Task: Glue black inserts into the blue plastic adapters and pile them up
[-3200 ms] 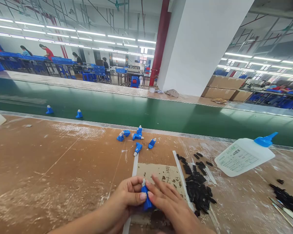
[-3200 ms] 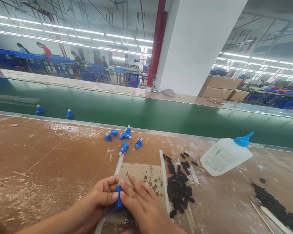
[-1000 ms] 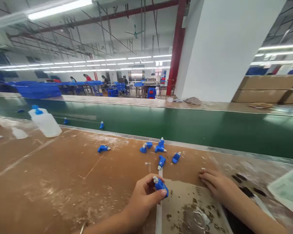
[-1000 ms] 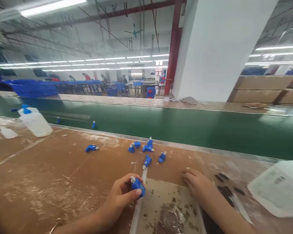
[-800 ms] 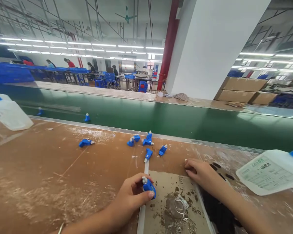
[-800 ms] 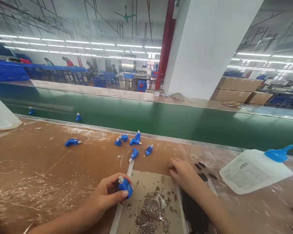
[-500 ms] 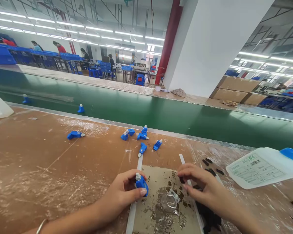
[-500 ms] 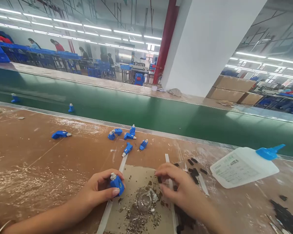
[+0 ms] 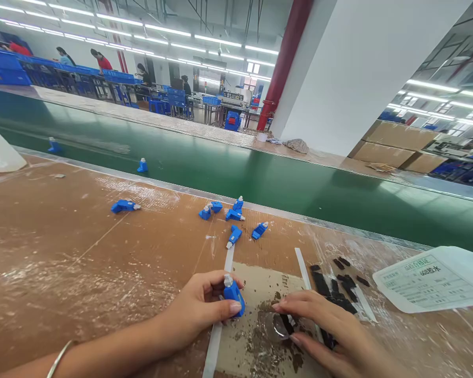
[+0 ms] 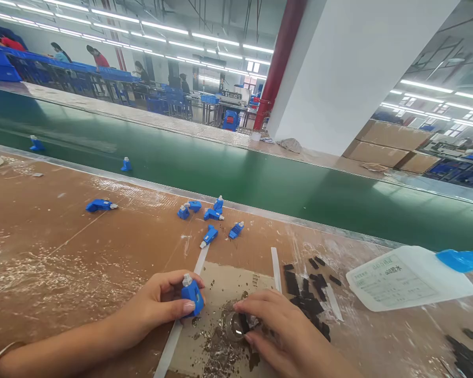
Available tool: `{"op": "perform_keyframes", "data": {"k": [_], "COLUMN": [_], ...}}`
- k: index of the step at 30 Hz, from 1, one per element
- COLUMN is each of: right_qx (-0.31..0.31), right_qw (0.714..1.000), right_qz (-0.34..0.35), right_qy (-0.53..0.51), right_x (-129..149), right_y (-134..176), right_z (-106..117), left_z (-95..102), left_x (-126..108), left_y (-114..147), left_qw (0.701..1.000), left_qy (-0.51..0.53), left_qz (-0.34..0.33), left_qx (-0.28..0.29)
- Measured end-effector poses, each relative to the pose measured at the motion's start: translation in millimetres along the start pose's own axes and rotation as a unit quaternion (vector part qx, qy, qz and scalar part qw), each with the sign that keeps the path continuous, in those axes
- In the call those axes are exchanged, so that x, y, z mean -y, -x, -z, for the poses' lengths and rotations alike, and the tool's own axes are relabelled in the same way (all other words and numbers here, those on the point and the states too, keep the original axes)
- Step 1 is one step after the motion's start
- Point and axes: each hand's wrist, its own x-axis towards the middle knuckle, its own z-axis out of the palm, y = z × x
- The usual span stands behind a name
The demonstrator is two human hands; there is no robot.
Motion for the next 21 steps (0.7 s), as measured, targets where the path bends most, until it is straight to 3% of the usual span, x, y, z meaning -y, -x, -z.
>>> {"op": "perform_keyframes", "data": {"k": [7,15,21], "right_qx": [-0.007,-0.135,-0.139], "right_qw": [1.000,0.971,0.955], "right_qz": [0.012,0.014,0.039], "right_qy": [-0.010,-0.197,-0.260], "right_x": [0.4,23.3,36.9], "right_y": [-3.3,-4.0,-10.5], "right_z": [-0.9,-9.9,-21.4], "left_z": [-6.7,-33.0,-37.3], "left_x": [3.4,19.9,24.3], "left_y": [3.2,15.6,17.1], "left_qw": [0.997,0.970,0.961], "left_qy": [0.068,0.218,0.253], "left_qz": [0.030,0.096,0.051], "left_qx": [0.006,0.053,0.097]}}
